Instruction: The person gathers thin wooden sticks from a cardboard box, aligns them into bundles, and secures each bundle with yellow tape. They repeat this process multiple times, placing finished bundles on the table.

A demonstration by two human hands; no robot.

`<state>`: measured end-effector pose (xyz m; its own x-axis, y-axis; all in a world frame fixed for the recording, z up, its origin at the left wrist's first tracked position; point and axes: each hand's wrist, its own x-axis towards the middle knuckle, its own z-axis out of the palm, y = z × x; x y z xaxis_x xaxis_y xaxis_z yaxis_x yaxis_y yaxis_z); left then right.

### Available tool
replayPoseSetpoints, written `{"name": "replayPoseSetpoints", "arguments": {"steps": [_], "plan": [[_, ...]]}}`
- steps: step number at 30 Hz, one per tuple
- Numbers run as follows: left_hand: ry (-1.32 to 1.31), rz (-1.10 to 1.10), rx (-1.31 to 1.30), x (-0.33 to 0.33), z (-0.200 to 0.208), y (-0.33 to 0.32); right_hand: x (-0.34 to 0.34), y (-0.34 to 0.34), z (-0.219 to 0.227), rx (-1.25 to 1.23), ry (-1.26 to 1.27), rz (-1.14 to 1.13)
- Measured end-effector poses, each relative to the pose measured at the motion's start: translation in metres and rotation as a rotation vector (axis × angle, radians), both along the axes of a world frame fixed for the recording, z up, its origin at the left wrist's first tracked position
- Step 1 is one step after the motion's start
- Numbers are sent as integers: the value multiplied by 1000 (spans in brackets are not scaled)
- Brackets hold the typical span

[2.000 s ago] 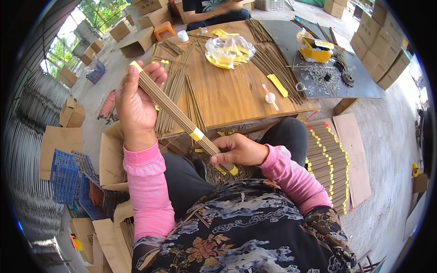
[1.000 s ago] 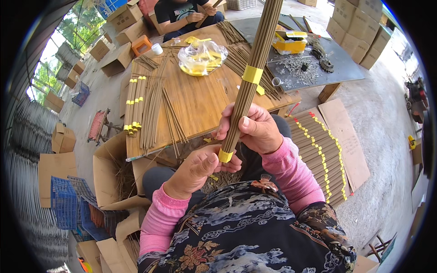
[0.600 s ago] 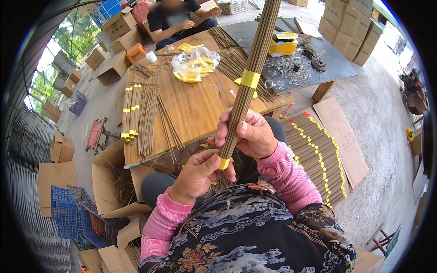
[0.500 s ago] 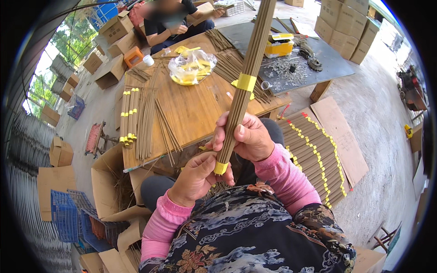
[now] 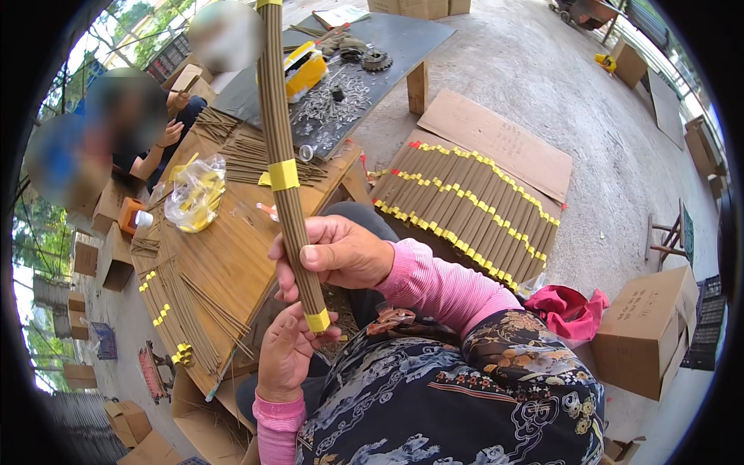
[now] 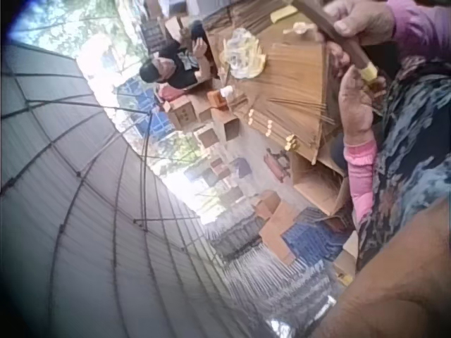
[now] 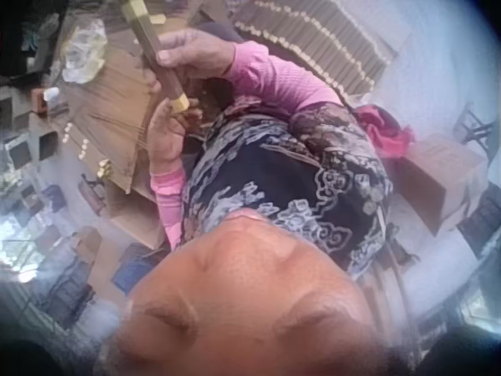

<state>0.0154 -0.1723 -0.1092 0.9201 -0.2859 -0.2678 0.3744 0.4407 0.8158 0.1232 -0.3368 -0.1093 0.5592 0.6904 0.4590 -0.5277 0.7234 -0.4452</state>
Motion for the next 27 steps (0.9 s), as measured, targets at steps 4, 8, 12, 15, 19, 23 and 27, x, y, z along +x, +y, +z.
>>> {"name": "replayPoseSetpoints", "arguments": {"steps": [4, 8, 12, 15, 19, 23, 27], "plan": [[54, 56, 70, 6, -9, 10, 20, -80, -44, -331, 59, -477], [123, 123, 140, 16, -25, 10, 26, -158, -133, -739, 298, -935], [213, 157, 177, 26, -37, 9, 8, -227, -247, -1168, 542, -1163], [229, 193, 218, 34, -38, 7, -4, -259, -304, -1309, 807, -1155], [243, 246, 273, 41, -40, 8, -1, -273, -344, -1525, 867, -1136], [269, 280, 330, 46, -43, 8, 7, -275, -363, -1673, 860, -1052], [280, 308, 353, 53, -44, 11, 9, -275, -398, -1776, 934, -1049]]}}
